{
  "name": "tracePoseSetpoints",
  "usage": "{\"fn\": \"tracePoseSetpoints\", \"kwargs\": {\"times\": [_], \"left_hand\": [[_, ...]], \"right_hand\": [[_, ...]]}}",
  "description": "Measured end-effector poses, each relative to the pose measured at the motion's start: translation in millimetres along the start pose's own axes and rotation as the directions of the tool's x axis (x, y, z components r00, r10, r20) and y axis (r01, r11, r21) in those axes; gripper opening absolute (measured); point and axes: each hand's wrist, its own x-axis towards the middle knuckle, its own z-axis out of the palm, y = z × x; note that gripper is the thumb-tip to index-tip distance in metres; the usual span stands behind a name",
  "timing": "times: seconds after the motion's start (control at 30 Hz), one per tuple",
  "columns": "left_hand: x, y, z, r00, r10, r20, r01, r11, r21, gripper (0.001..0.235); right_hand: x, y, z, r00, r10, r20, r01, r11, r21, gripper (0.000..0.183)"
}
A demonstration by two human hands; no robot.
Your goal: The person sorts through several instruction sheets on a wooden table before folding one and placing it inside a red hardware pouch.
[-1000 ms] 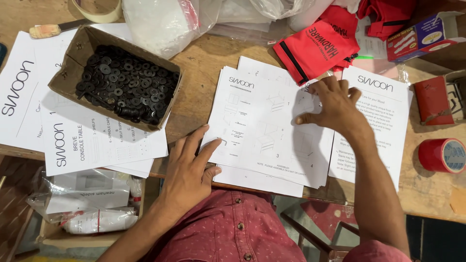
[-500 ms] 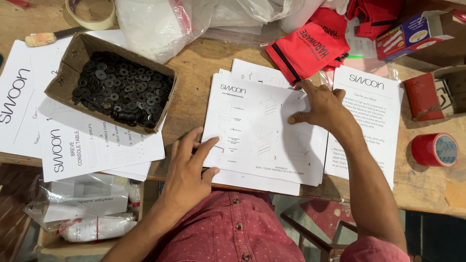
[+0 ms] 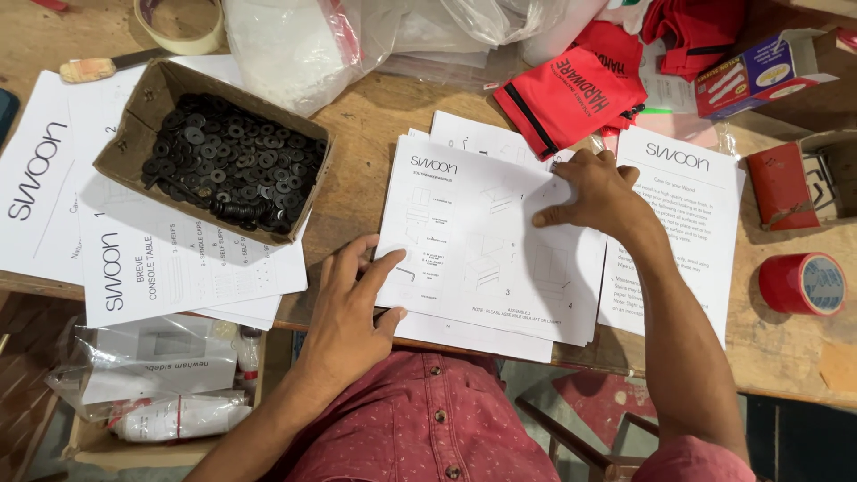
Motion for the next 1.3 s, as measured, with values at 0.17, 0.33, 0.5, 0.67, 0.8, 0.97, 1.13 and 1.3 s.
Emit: {"fn": "tracePoseSetpoints", "kwargs": {"times": [0.17, 0.33, 0.5, 0.67, 0.8, 0.97, 1.13, 1.3], "left_hand": [[-4, -4, 5, 0.998, 0.025, -0.049, -0.026, 1.0, -0.004, 0.071], [-7, 5, -1, 0.971, 0.047, -0.234, -0.063, 0.996, -0.063, 0.078], [-12, 3, 1, 0.979, 0.041, -0.2, -0.074, 0.984, -0.161, 0.074], [-13, -3, 16, 0.97, 0.092, -0.227, -0.126, 0.982, -0.141, 0.066], [-17, -12, 27, 0.988, 0.093, -0.121, -0.102, 0.992, -0.071, 0.048], [-16, -3, 20, 0.995, 0.1, -0.006, -0.1, 0.993, -0.061, 0.045], [-14, 6, 20, 0.983, 0.177, -0.045, -0.171, 0.979, 0.113, 0.057], [-16, 9, 18, 0.983, 0.182, 0.014, -0.181, 0.96, 0.213, 0.057]], "right_hand": [[-37, -22, -35, 0.972, -0.166, -0.165, 0.178, 0.982, 0.061, 0.071], [-107, -33, -104, 0.938, 0.114, -0.328, 0.181, 0.647, 0.741, 0.048], [-135, 0, -83, 0.721, 0.62, -0.309, 0.101, 0.347, 0.932, 0.041], [-159, -11, 9, 0.722, 0.573, -0.387, 0.414, 0.09, 0.906, 0.058], [-165, -81, 55, 0.741, 0.672, -0.014, 0.044, -0.028, 0.999, 0.063], [-167, -89, 70, 0.83, 0.537, -0.154, 0.16, 0.036, 0.986, 0.058], [-171, -109, 42, 0.817, 0.576, -0.04, -0.333, 0.527, 0.782, 0.046], [-184, -110, 61, 0.854, 0.447, -0.266, -0.284, 0.829, 0.483, 0.039]]}}
